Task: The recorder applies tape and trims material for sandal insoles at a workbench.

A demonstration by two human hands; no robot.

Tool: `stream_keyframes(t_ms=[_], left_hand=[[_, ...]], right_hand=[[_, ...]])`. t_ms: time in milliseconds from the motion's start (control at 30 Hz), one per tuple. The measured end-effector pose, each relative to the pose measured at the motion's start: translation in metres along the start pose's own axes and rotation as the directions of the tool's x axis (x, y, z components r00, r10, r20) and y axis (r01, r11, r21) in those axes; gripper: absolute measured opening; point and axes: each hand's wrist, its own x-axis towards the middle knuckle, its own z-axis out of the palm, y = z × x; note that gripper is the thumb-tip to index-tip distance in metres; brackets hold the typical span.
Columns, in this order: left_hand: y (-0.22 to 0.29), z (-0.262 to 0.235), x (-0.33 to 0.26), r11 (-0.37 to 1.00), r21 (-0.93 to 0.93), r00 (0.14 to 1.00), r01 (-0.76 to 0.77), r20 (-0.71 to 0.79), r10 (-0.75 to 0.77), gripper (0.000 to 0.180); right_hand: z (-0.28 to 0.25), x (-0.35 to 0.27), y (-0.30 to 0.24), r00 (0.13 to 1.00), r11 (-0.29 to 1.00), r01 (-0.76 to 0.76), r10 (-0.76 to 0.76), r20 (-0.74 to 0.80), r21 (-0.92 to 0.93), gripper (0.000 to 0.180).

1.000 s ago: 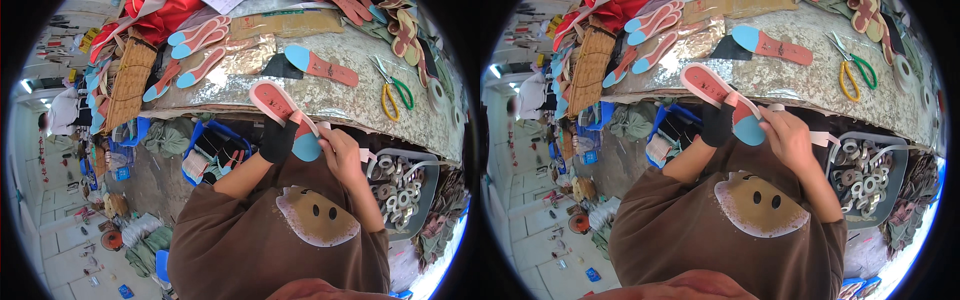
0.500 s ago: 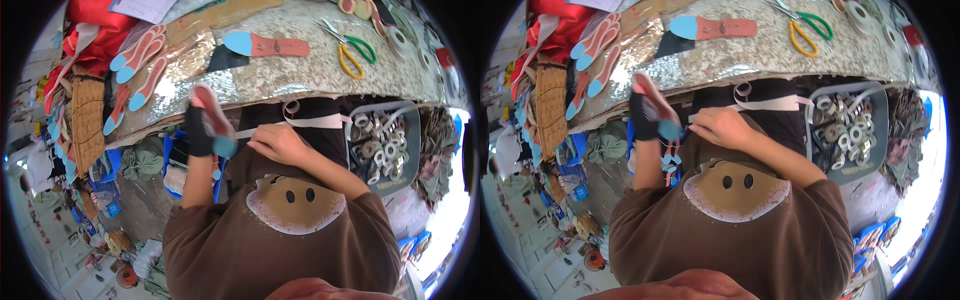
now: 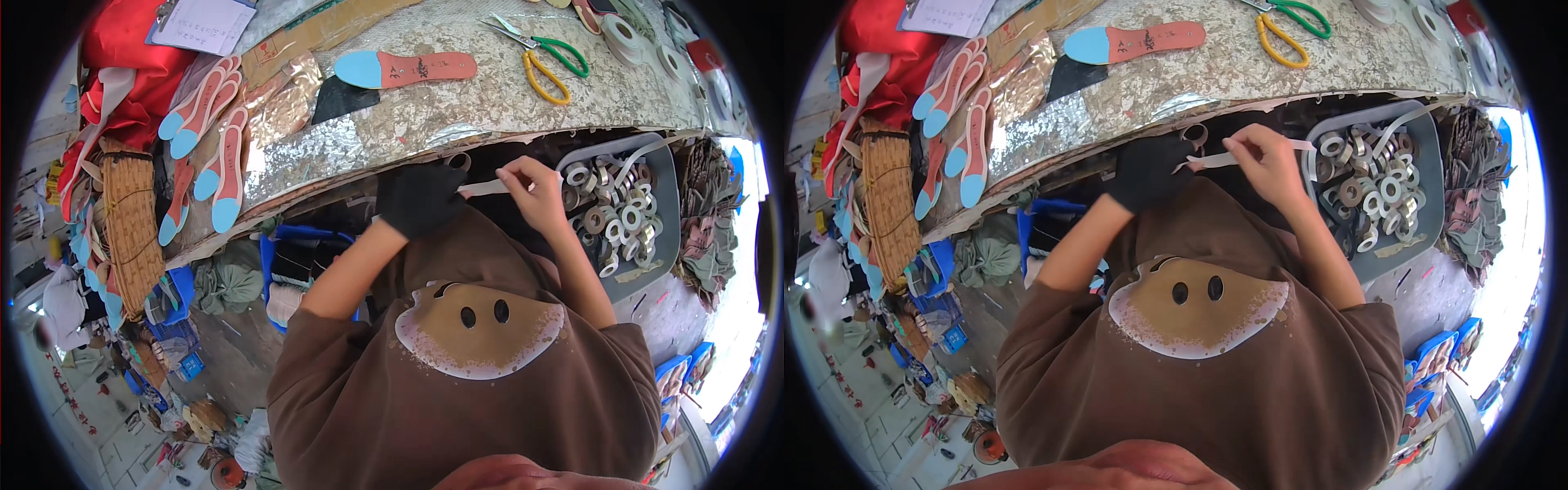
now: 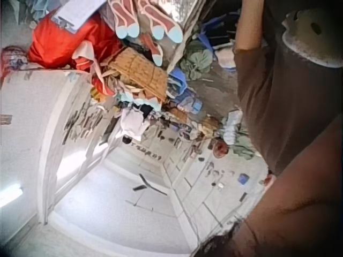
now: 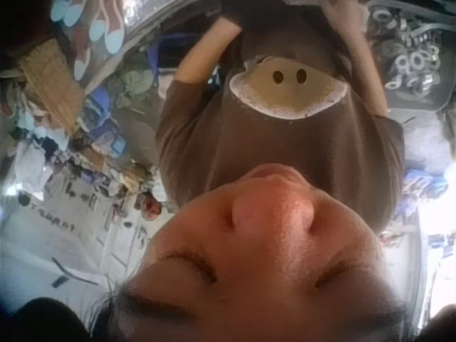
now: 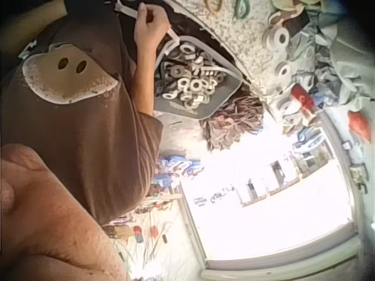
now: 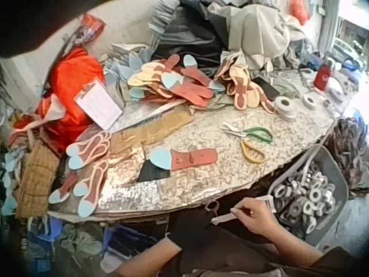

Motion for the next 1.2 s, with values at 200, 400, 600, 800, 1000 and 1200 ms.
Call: stream_keyframes(t_ms=[200,400,600,800,1000,1200], left_hand=[[-0.025,0.063,0.025,0.943,0.251,0.975,0.220,-0.100,-0.201,0.019],[-0.023,0.044,-0.001,0.982,0.057,0.980,0.183,-0.091,-0.177,0.015],[0.013,0.014,-0.007,0.994,-0.110,0.945,-0.019,-0.327,-0.018,0.011],[0.039,-0.004,-0.004,0.987,-0.161,0.929,-0.009,-0.366,-0.051,0.015],[0.041,0.001,-0.003,0.730,-0.677,0.865,0.095,-0.307,-0.397,0.018],[0.048,0.005,-0.004,0.783,-0.621,0.867,0.040,-0.367,-0.336,0.022]], right_hand=[[0.003,-0.007,-0.015,0.985,0.992,0.127,-0.127,0.117,0.001,0.010],[0.015,0.004,-0.008,0.978,0.993,0.116,-0.119,0.170,0.025,0.007],[0.021,0.022,-0.008,0.889,0.904,0.428,-0.420,0.182,-0.008,0.053],[0.008,0.023,0.001,0.861,0.895,0.445,-0.434,0.265,0.018,0.036],[-0.020,0.020,0.007,0.957,0.955,0.290,-0.289,-0.029,0.055,0.011],[-0.006,0.007,-0.008,0.970,0.894,-0.068,-0.045,0.240,0.443,0.042]])
